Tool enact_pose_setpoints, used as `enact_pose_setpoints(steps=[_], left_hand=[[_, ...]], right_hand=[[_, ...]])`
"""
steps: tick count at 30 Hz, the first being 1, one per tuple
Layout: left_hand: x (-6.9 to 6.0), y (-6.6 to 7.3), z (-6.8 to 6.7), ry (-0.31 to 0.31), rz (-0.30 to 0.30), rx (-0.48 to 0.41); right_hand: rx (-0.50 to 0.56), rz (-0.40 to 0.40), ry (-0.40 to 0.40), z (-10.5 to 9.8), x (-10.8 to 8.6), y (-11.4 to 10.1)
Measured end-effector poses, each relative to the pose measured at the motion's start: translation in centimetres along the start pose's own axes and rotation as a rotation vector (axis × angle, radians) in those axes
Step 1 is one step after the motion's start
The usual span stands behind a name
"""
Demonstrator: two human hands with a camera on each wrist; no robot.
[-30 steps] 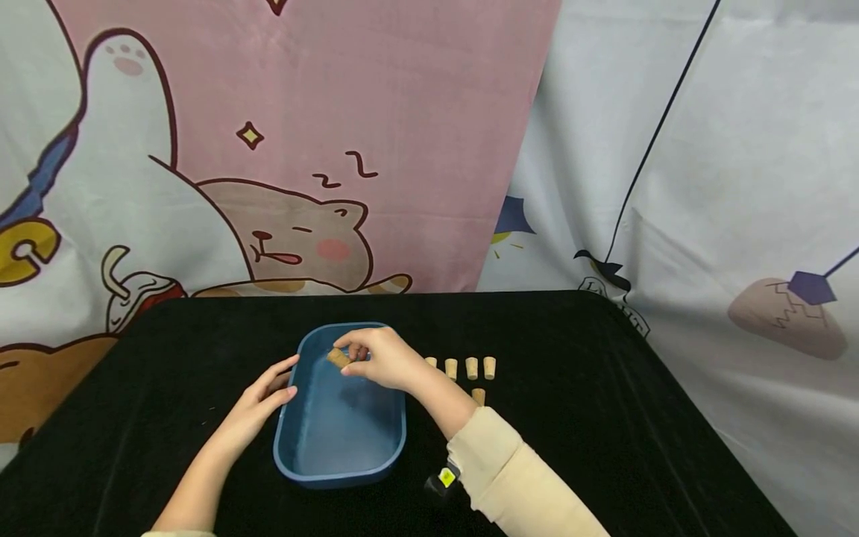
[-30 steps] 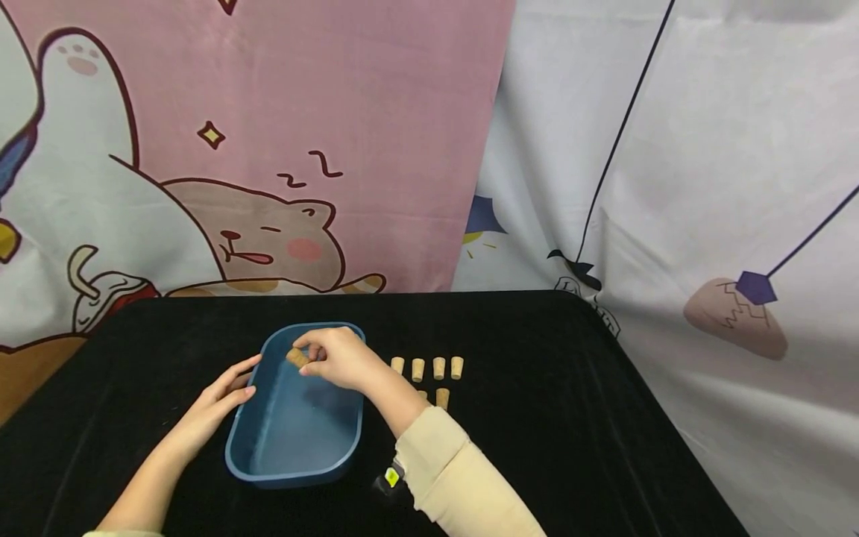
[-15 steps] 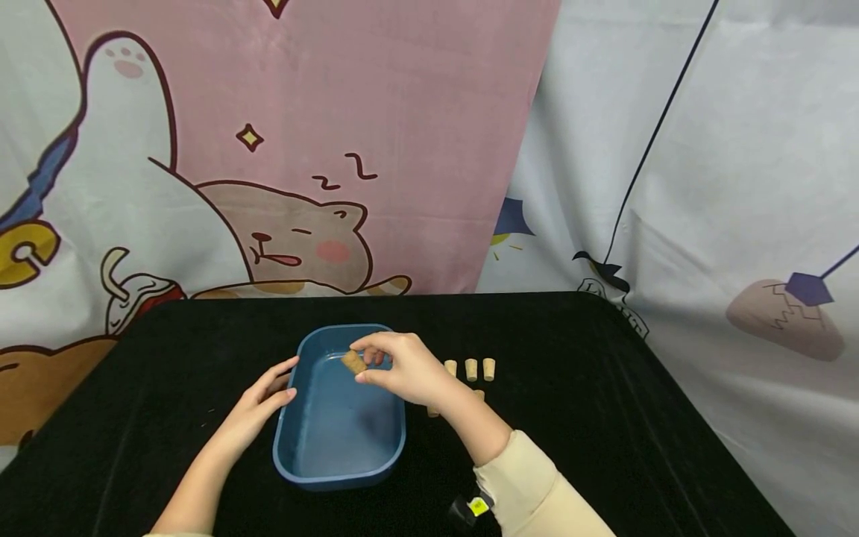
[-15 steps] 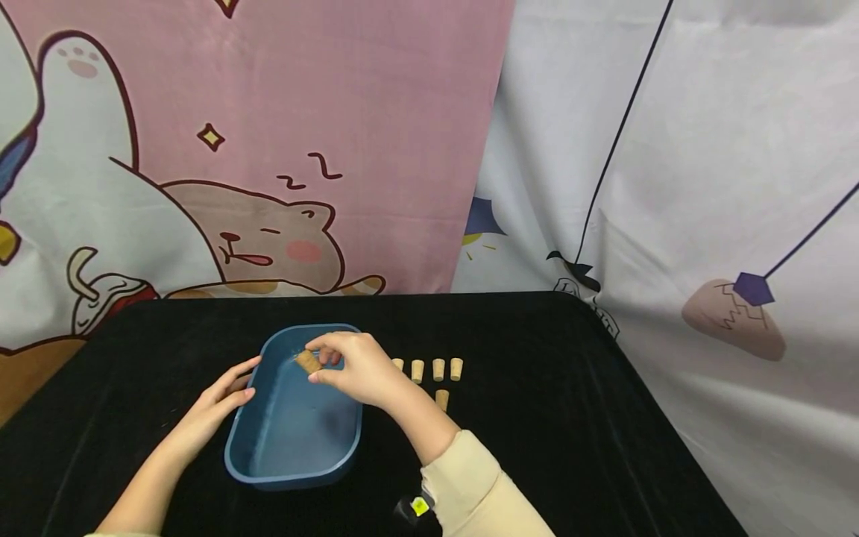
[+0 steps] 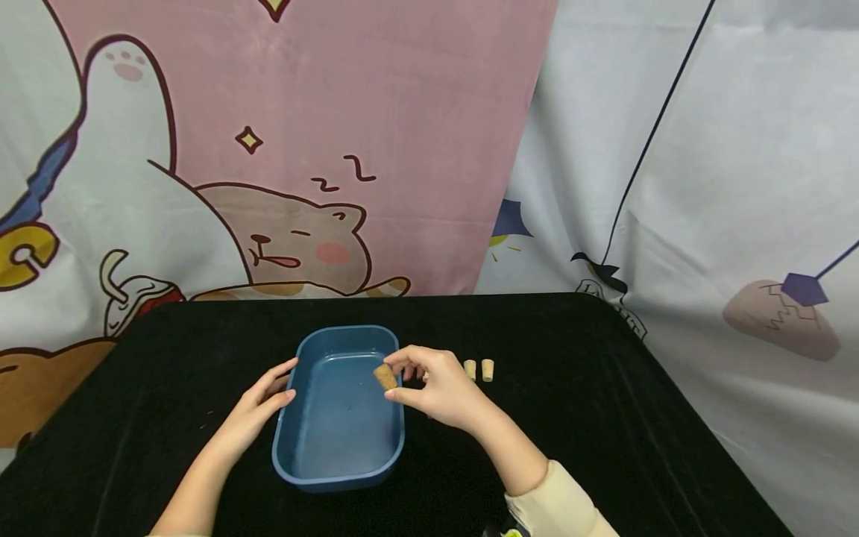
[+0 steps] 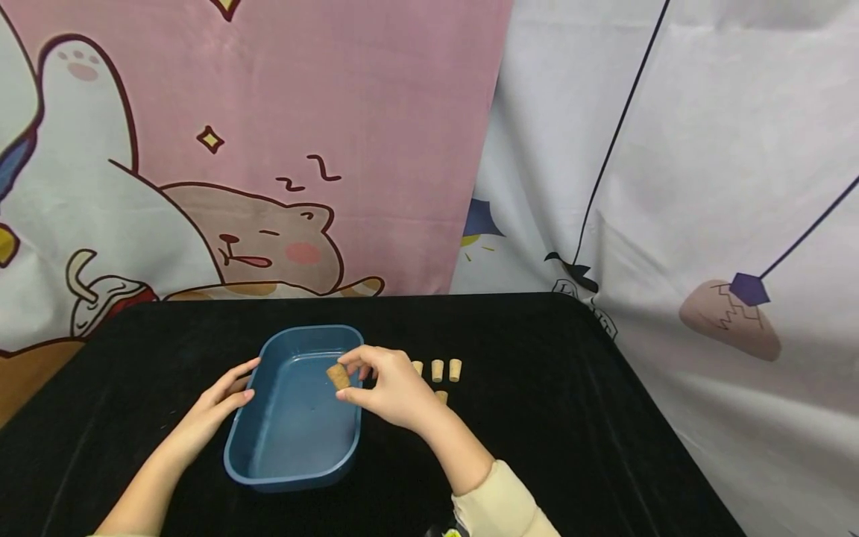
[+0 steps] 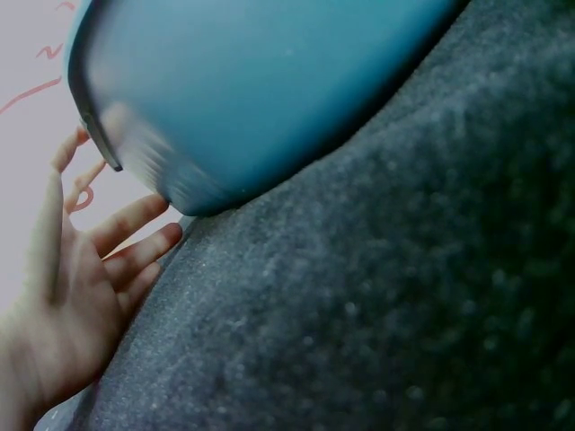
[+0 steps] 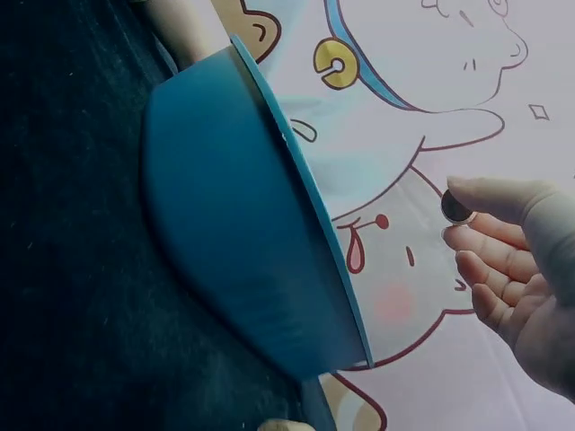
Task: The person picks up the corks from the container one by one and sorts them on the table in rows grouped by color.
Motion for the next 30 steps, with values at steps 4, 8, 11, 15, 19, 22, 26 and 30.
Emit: enact_pose_setpoints(steps=[4,8,11,15,19,22,26,30], left_hand=[[0.0,0.0,-0.1,0.0,-0.003,0.007],[0.0,0.0,0.0,0.002,-0.003,0.01],[0.0,0.0,0.0,0.002,-0.007,0.006],[0.0,0.0,0.0,0.004,-0.013,0.006],[0.1,0.0,0.0,0.007,-0.014,0.011],[0.0,0.0,0.0,0.005,-0.013,0.01],[0.0,0.0,0.1,0.003,-0.01,0.008],[0.0,0.0,0.1,0.003,-0.008,0.009]], right_hand=[[0.007,0.003,0.03,-1.0,-0.9,0.4],[-0.01,0.032,0.06,-2.3,-1.9,1.2],[-0.025,0.074,0.079,-3.3,-2.5,1.9],[-0.045,0.135,0.088,-4.7,-3.5,3.2],[-0.047,0.183,0.113,-5.9,-4.5,4.5],[-0.052,0.204,0.145,-6.9,-5.2,5.3],[-0.089,0.215,0.178,-7.9,-6.0,6.3],[-0.111,0.237,0.188,-8.5,-6.7,7.5]])
Point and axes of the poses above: each hand's wrist, its own x-axis towards the middle knuckle, its own z-axis out of the palm, y = z × x, the point moved 7 cm from there along x, towards the middle knuckle, and after that the axes turned 7 degrees about y, right-handed, at the moved point
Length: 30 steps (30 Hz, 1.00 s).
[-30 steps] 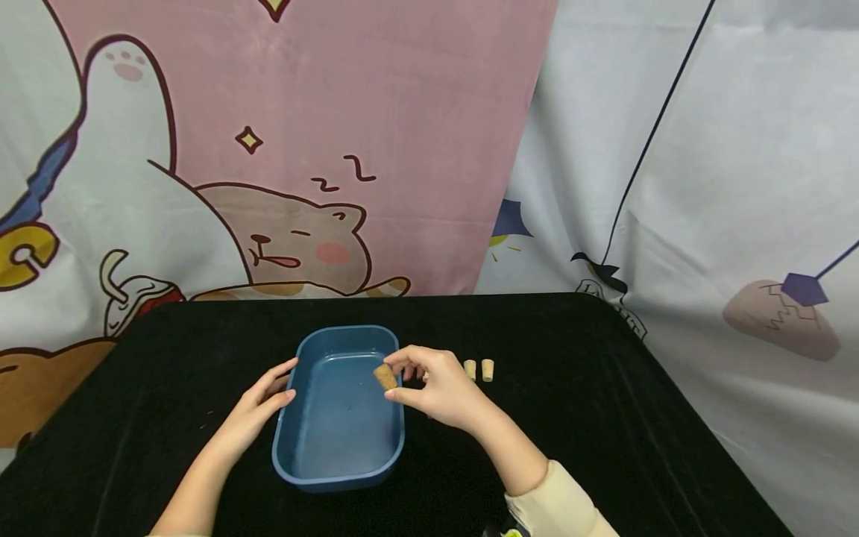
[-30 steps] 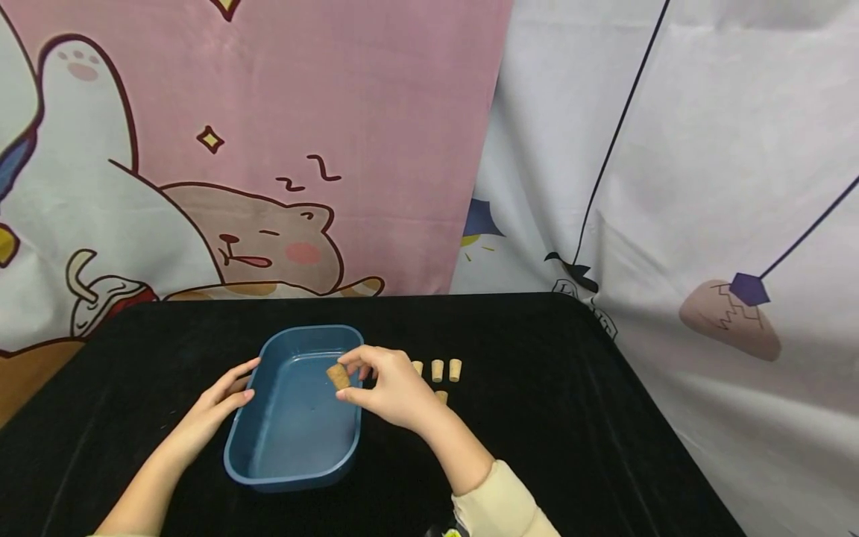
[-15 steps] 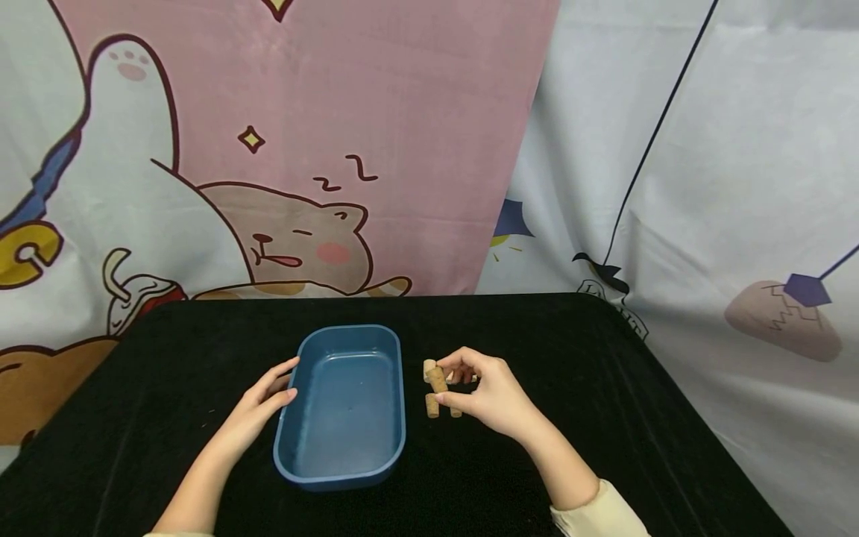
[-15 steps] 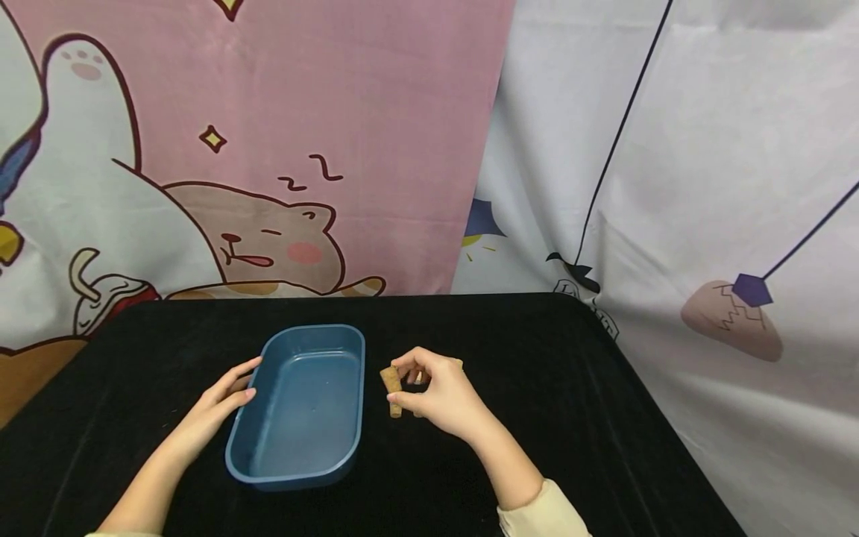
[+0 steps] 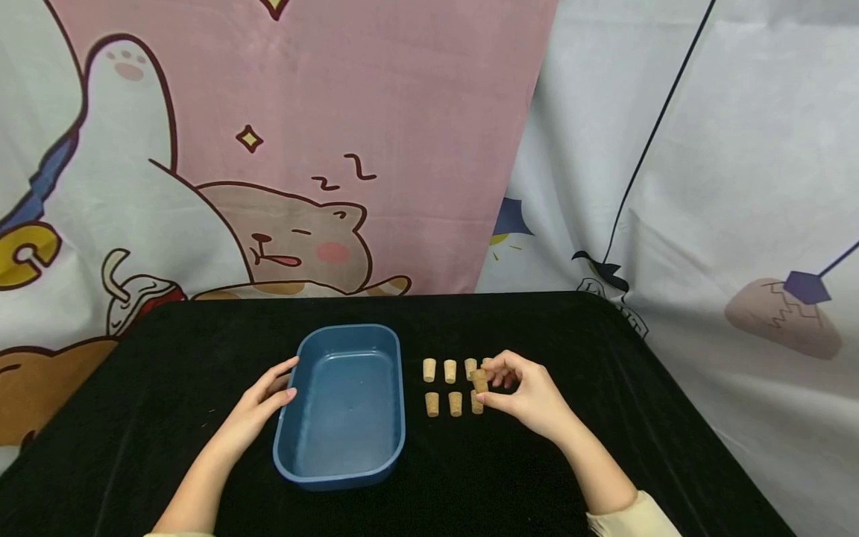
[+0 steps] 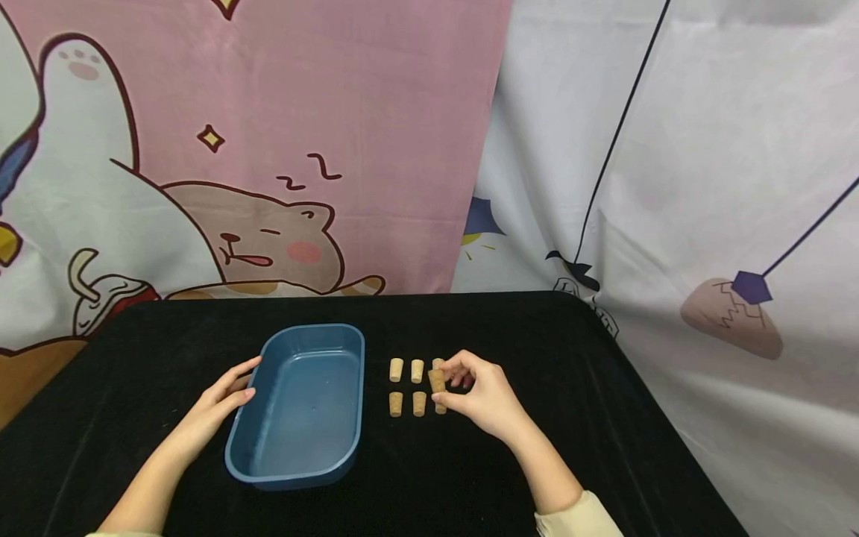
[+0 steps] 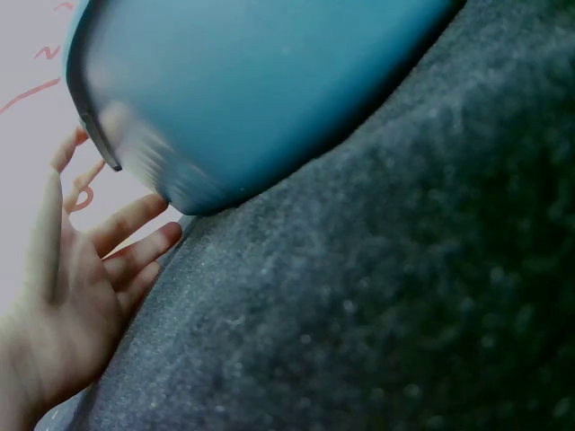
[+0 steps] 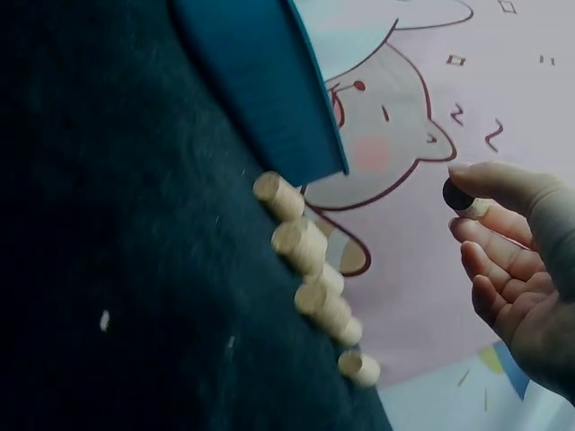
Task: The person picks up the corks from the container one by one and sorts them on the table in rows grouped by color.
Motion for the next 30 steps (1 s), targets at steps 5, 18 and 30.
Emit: enact_pose_setpoints(steps=[5,18,30], left_hand=[[0.0,0.0,0.0,-0.002,-0.004,-0.006],[0.0,0.0,0.1,-0.002,0.006,-0.005],[0.0,0.0,0.0,-0.006,0.008,-0.009]], right_hand=[[-0.01,0.035,-0.011,-0.1,-0.3,1.9],[-0.026,0.157,-0.069,0.4,-0.7,6.9],[-0.003,0.188,-0.099,1.1,-1.2,9.0]])
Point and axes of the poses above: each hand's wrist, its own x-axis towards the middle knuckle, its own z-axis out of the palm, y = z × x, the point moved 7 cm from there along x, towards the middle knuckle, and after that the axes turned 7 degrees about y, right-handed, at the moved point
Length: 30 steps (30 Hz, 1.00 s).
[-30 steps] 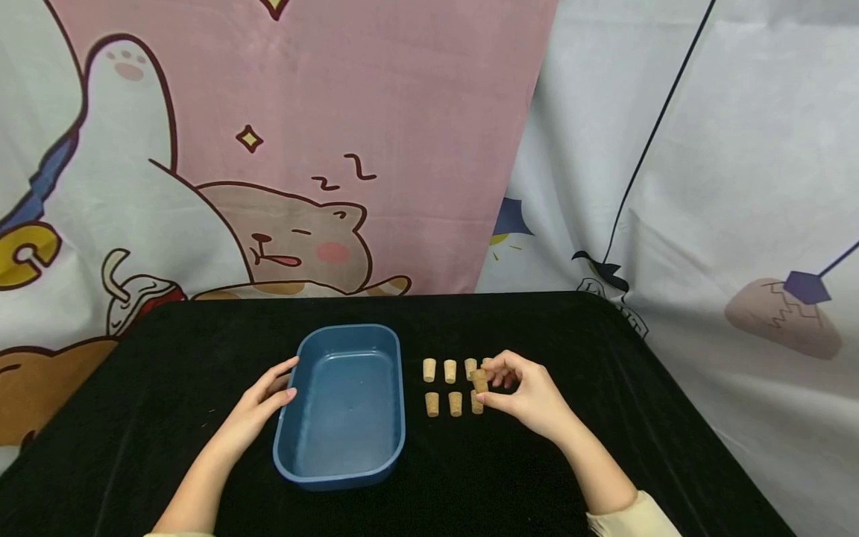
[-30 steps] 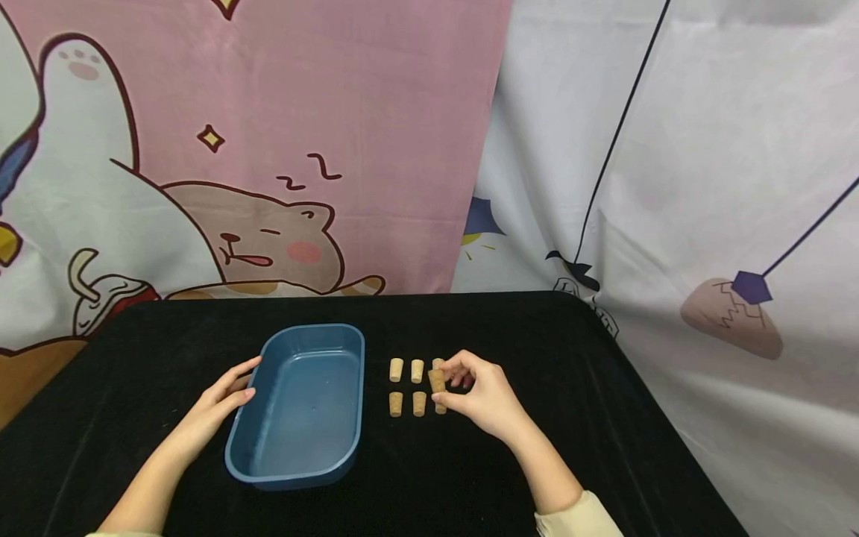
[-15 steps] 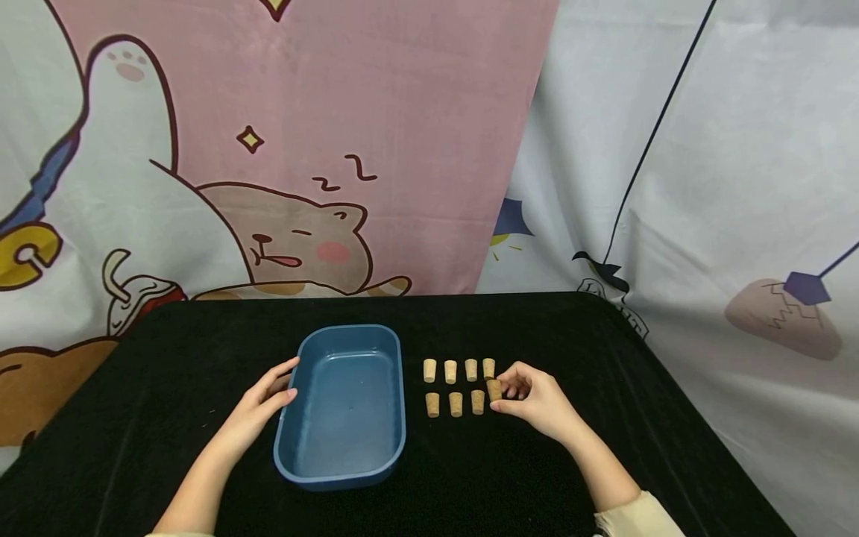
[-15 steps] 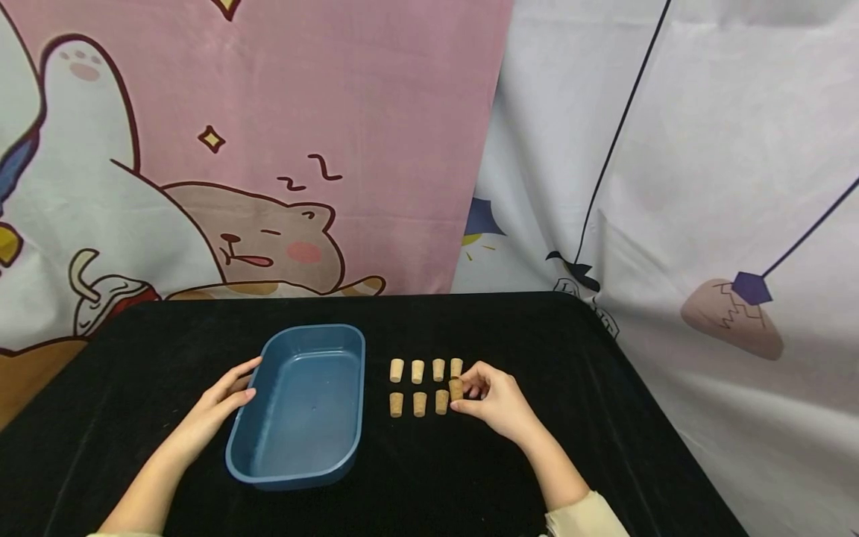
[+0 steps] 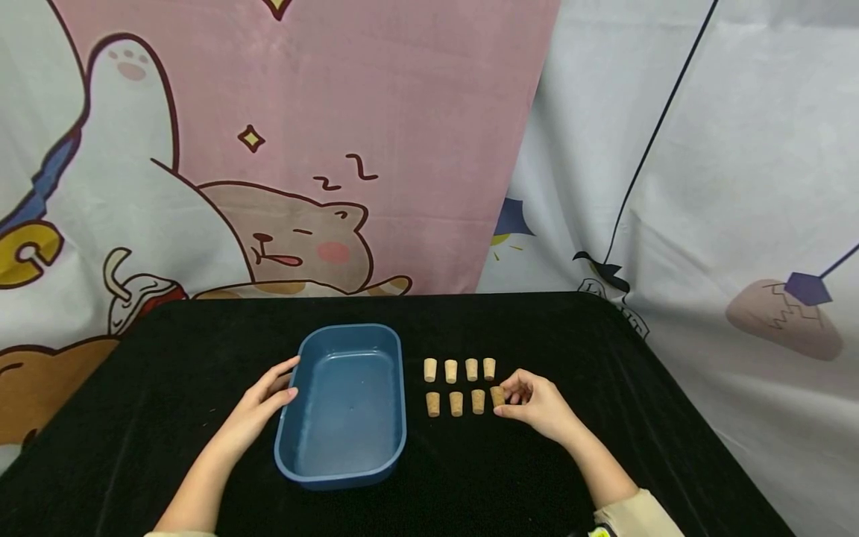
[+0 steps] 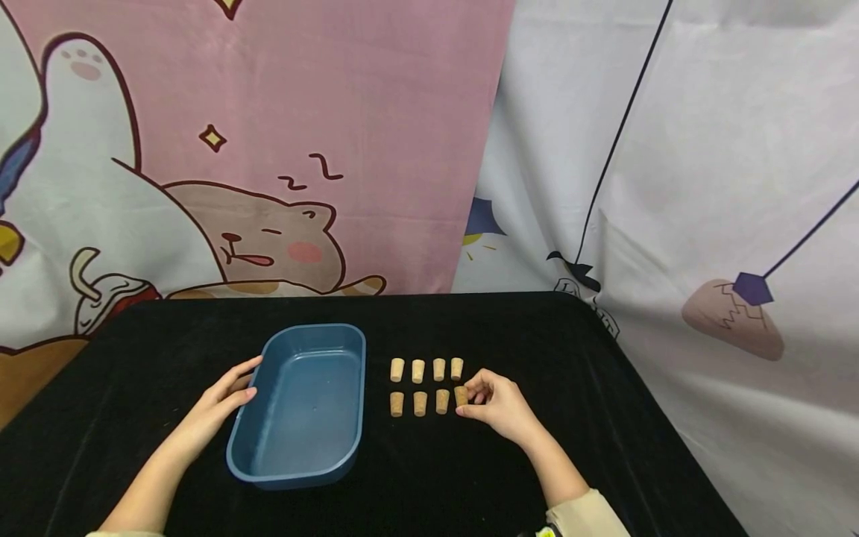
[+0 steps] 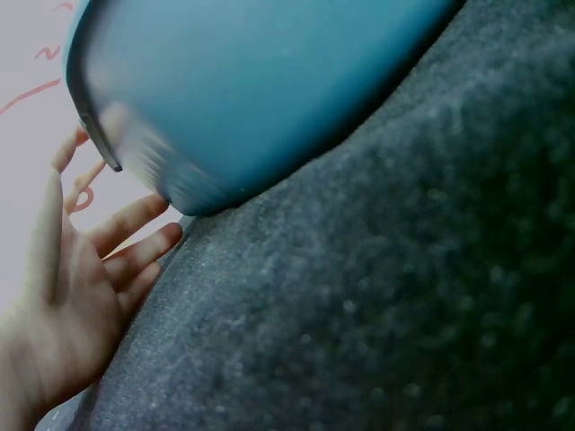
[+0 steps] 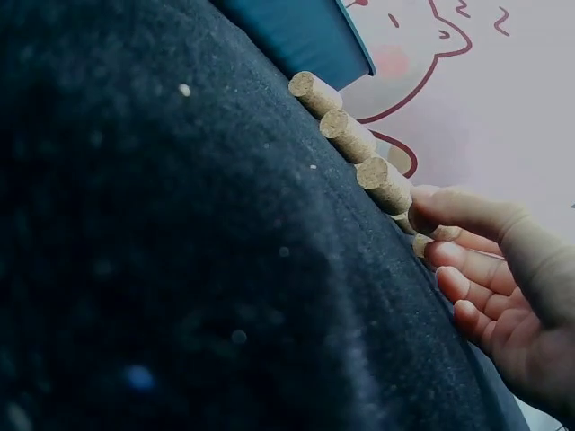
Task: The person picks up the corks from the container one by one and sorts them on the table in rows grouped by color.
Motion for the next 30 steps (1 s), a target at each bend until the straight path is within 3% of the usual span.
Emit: enact_pose_setpoints(steps=[10,30], left_hand=[[-0.1,0.16,0.05,0.001,-0.003,0.007],[-0.14,0.17,0.02,0.004,0.008,-0.002]], right_hand=[[-0.009,0.016,0.015,0.2,0.14,0.93],[-0.142,-0.017,-0.002,0.21,0.12,0.62]])
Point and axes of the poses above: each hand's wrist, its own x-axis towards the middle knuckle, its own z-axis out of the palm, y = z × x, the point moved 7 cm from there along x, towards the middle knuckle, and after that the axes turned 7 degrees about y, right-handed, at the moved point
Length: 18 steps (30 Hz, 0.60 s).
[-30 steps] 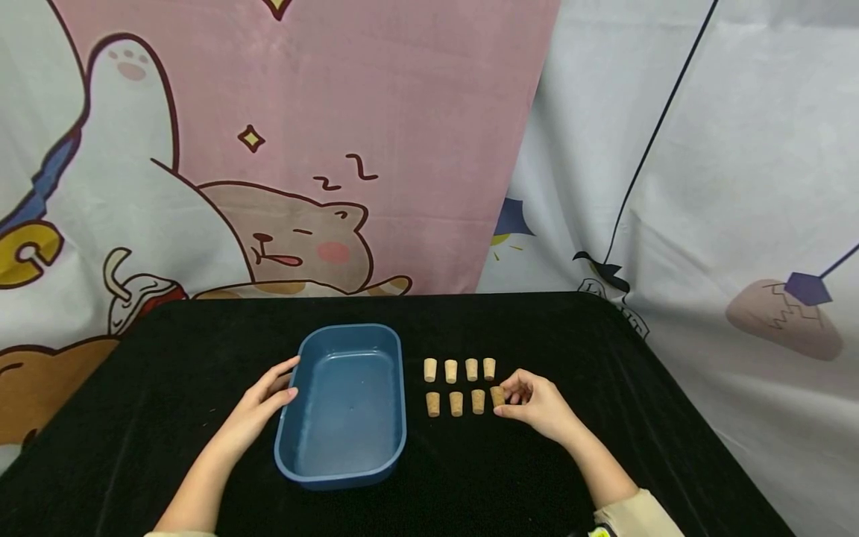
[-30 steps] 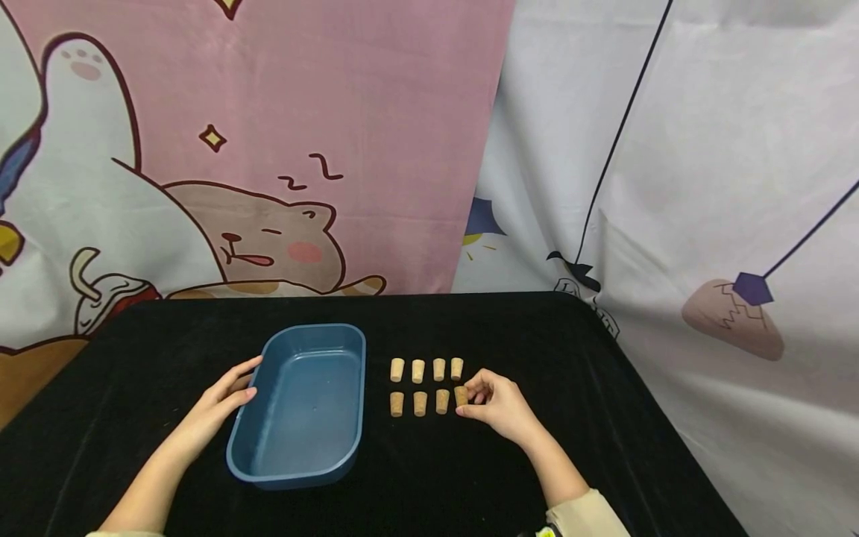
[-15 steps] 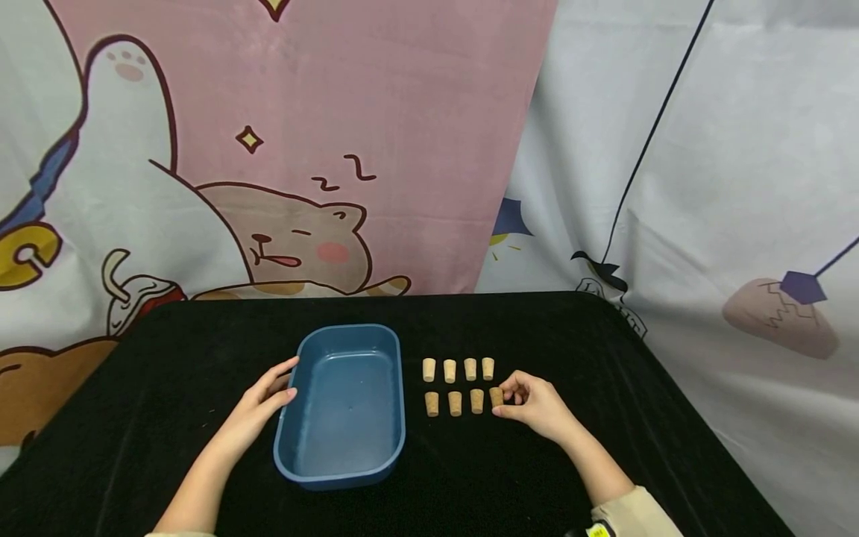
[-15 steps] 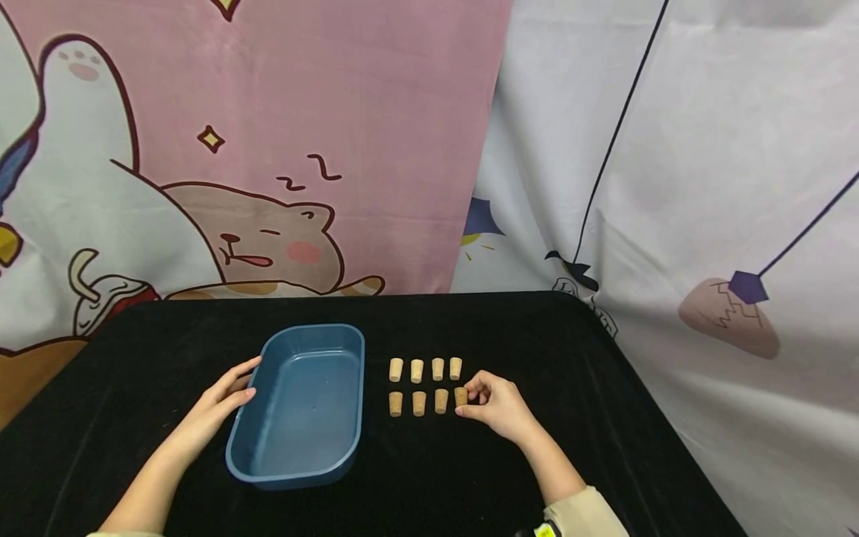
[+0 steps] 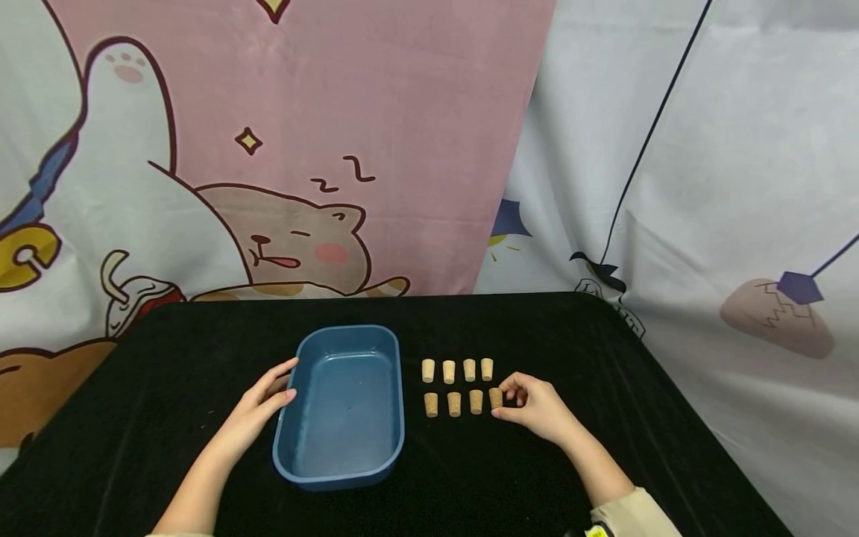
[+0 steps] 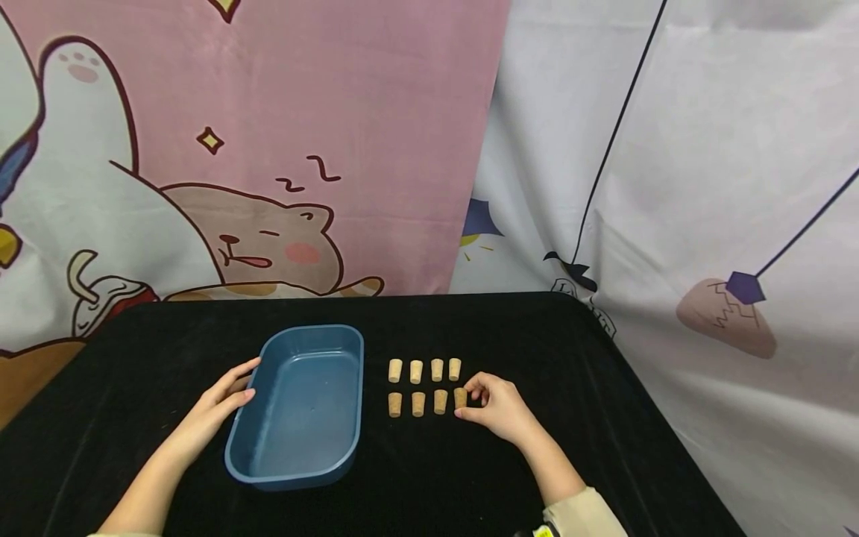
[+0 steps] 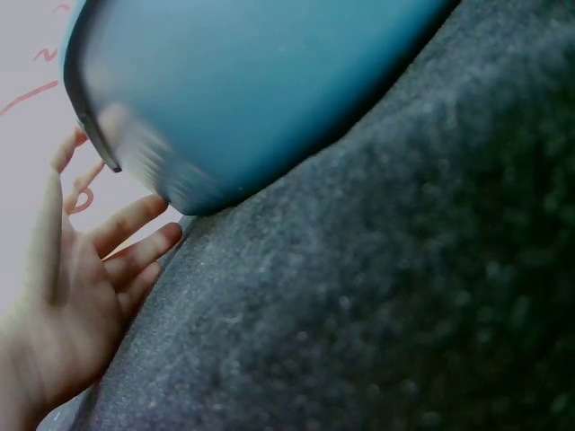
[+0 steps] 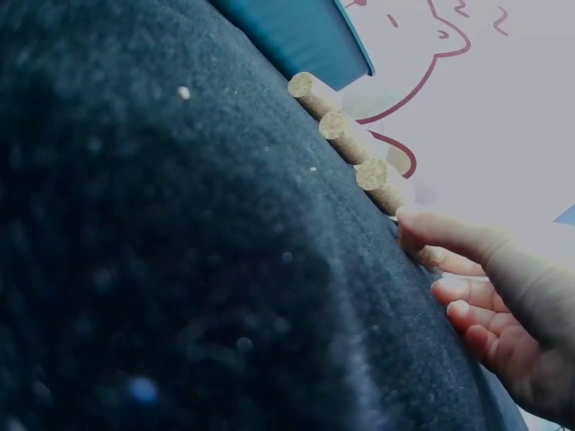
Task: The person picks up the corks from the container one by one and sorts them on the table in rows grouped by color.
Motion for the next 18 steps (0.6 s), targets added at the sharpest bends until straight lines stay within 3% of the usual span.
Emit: enact_pose_setpoints(steps=[18], left_hand=[[0.0,0.1,0.0,0.0,-0.004,0.009]], right_hand=[[0.003,0.008,-0.047,-1.6,0.0,-0.5]])
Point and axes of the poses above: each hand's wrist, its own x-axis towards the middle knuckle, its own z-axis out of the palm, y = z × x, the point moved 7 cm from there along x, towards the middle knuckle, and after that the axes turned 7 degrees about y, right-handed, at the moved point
